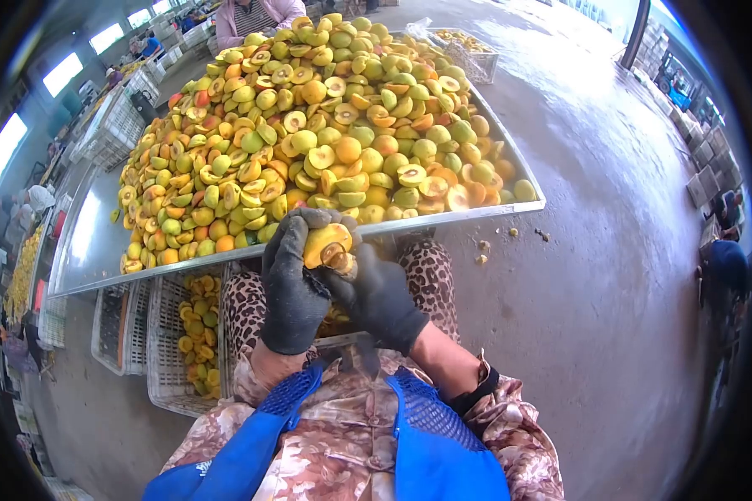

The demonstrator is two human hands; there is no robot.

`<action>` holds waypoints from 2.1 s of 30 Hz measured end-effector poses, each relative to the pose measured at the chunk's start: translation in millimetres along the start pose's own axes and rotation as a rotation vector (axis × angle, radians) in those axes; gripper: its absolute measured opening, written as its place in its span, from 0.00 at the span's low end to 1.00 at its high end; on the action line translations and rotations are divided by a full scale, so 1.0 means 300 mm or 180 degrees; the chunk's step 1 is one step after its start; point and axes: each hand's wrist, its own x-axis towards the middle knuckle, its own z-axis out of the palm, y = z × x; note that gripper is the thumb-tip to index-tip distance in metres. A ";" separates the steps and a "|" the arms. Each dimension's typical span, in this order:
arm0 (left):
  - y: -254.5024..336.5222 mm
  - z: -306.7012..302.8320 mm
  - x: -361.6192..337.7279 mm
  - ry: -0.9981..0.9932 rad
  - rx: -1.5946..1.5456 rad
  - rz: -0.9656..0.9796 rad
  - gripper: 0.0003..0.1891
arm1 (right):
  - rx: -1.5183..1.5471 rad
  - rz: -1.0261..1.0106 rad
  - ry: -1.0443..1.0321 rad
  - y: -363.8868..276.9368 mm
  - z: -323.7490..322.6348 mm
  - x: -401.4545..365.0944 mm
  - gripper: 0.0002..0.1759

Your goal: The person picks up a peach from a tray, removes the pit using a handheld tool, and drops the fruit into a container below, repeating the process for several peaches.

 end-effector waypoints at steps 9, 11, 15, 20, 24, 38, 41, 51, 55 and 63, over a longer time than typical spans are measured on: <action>0.021 -0.033 0.029 -0.1025 0.1651 0.0786 0.27 | 0.3235 0.1515 -0.0790 -0.022 -0.091 0.024 0.25; 0.017 -0.059 0.041 -0.1284 0.1688 0.0797 0.32 | 0.3969 0.1888 -0.0687 -0.094 -0.109 0.023 0.20; -0.011 -0.093 0.023 -0.0673 0.0151 -0.0040 0.35 | 0.2371 0.1467 -0.0412 -0.055 -0.059 0.011 0.19; -0.037 -0.162 0.036 -0.0131 -0.0604 -0.0548 0.37 | 0.1093 0.0642 -0.0367 -0.046 -0.048 -0.004 0.19; -0.059 -0.145 0.027 0.0324 0.0283 -0.0343 0.34 | 0.0158 -0.0317 0.0013 -0.116 -0.055 0.044 0.28; -0.077 -0.190 0.050 0.0611 -0.0308 -0.0709 0.34 | 0.0047 -0.0315 -0.0454 -0.043 0.004 0.050 0.20; -0.018 -0.184 0.061 0.0880 -0.0119 -0.0459 0.34 | 0.0830 0.0445 -0.0523 -0.017 0.032 -0.006 0.18; -0.054 -0.197 0.059 0.0490 0.0814 -0.0280 0.33 | 0.0467 0.0464 -0.0617 -0.035 0.037 0.016 0.18; -0.045 -0.179 0.041 0.0662 0.1060 -0.0117 0.32 | 0.0160 0.0226 -0.0749 -0.006 0.042 0.004 0.18; -0.142 -0.241 0.059 0.0234 0.2171 0.0382 0.25 | 0.0958 0.0268 -0.0916 0.062 0.028 -0.041 0.18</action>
